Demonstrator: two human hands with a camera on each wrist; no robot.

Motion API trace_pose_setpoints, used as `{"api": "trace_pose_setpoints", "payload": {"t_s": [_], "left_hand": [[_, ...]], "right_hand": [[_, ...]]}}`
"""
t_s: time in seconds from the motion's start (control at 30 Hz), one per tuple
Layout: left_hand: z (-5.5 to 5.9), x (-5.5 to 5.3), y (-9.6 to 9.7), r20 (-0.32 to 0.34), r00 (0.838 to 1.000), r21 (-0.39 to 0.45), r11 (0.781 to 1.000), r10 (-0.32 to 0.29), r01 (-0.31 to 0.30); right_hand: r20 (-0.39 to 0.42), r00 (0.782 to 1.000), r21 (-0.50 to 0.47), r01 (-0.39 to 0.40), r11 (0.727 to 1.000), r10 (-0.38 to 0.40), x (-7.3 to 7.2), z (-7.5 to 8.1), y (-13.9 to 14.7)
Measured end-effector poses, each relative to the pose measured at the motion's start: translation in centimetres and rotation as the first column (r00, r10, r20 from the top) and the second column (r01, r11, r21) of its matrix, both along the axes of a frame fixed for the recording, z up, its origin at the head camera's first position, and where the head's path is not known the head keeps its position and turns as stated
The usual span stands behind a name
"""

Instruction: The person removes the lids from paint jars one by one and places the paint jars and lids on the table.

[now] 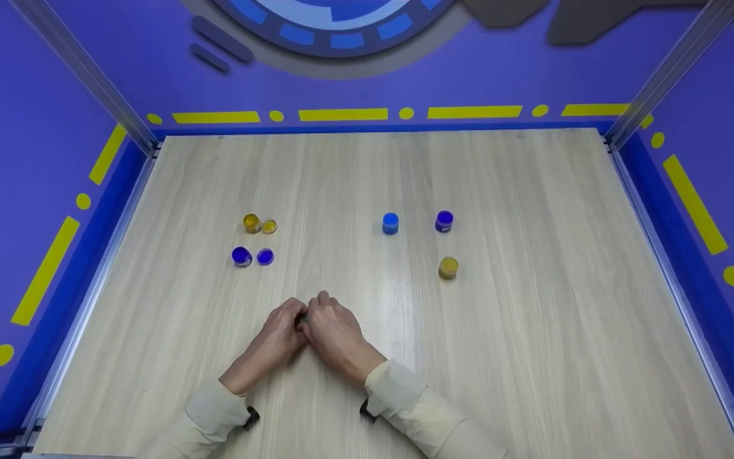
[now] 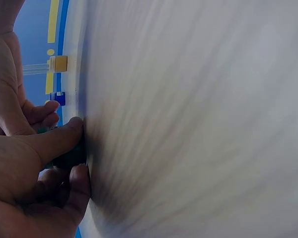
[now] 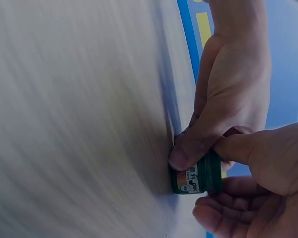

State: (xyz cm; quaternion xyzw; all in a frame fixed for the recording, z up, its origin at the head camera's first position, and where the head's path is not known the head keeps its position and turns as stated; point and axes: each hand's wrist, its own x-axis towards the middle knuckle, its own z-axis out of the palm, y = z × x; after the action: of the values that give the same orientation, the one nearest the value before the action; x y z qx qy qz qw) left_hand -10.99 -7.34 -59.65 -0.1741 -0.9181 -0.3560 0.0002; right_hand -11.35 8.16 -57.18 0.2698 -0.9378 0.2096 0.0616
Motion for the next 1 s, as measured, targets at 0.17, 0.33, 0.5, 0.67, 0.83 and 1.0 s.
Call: {"api": "trace_pose_setpoints", "payload": {"t_s": [0.17, 0.33, 0.5, 0.67, 0.83, 1.0], "left_hand": [[0.0, 0.0, -0.1, 0.003, 1.000, 0.004, 1.000, -0.010, 0.010], [0.0, -0.1, -0.1, 0.027, 1.000, -0.007, 1.000, 0.002, -0.001], [0.1, -0.1, -0.1, 0.063, 0.998, -0.007, 1.000, 0.014, -0.014], [0.1, -0.1, -0.1, 0.054, 0.998, -0.003, 1.000, 0.012, -0.012], [0.1, 0.0, -0.1, 0.017, 1.000, -0.013, 1.000, 0.008, -0.008], [0.0, 0.1, 0.0, -0.026, 1.000, -0.027, 1.000, 0.001, -0.001]], "right_hand": [[-0.035, 0.998, 0.000, -0.061, 0.998, 0.061, -0.1, 0.0, 0.0], [-0.084, 0.990, -0.010, -0.118, 0.993, 0.117, -0.3, -0.2, 0.2], [-0.085, 0.983, -0.015, -0.166, 0.986, 0.164, -0.5, -0.2, 0.6], [-0.015, 0.975, -0.021, -0.223, 0.975, 0.223, -1.0, -0.2, 1.2], [-0.005, 0.954, -0.029, -0.301, 0.953, 0.301, -1.6, -0.2, 1.7], [-0.044, 0.925, -0.029, -0.379, 0.925, 0.378, -2.0, 0.0, 2.0]]}}
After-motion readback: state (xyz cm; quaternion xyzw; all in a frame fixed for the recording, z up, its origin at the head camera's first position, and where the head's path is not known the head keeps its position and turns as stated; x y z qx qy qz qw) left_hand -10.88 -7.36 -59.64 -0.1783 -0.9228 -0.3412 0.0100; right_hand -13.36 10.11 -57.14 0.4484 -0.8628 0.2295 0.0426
